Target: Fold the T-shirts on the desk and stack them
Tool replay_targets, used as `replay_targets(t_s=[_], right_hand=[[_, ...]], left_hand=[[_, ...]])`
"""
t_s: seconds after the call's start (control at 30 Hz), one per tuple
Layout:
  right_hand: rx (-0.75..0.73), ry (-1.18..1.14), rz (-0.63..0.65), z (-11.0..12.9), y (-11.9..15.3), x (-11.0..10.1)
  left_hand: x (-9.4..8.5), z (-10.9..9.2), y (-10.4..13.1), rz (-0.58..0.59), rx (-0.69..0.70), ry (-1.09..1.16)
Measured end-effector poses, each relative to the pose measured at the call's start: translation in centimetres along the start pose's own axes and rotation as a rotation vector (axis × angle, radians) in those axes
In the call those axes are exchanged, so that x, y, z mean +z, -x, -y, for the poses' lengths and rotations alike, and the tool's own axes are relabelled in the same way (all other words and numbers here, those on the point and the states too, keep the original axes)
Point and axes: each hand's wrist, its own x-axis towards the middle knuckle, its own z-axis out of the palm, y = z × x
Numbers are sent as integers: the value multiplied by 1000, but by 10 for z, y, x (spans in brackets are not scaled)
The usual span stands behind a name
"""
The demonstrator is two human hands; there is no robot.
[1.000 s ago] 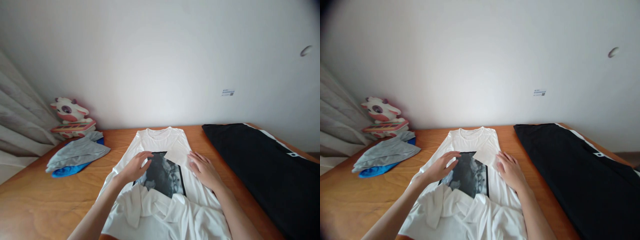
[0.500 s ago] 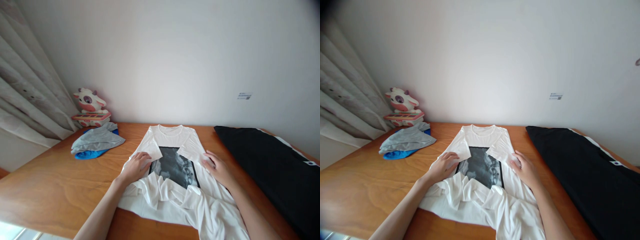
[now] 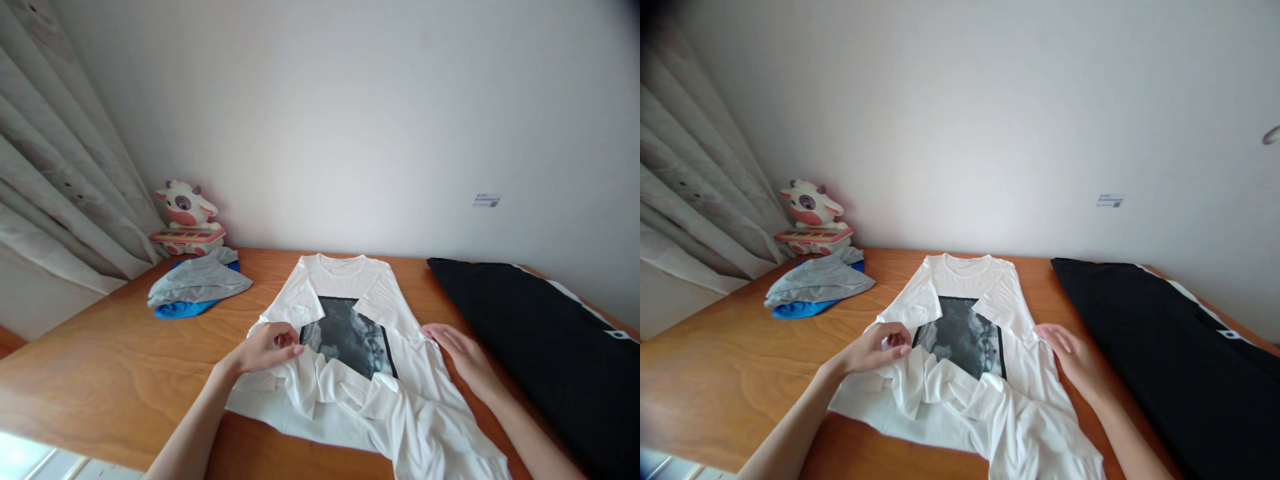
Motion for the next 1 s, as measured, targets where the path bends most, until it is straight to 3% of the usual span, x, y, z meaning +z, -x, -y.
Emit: replay_targets(t_s=[0.13,0.23,0.37,0.47,0.6,0.77,0.87,1.0], right_hand=[[-8,69,11,-7,42,-20],[-116,156,125,-9,74,-27],[-299,371,357,5,97,-17],[-290,444,451,23,99,-6],[-93,265,368,33,100,-10],[182,-22,47,15,100,-33],[287,-105,-29,-2,101,-49],[243,-51,73,-23,118,-70]], left_hand=[[-4,-4,28,51,-35,-69],[-2,-9,46,57,-89,-61],[-1,-12,57,8,-181,14],[-7,-9,60,-40,-152,224],[-16,0,69,-114,-235,544],[-27,15,91,-228,-385,629],[-35,14,107,-39,-422,642],[-38,15,136,309,-333,576]])
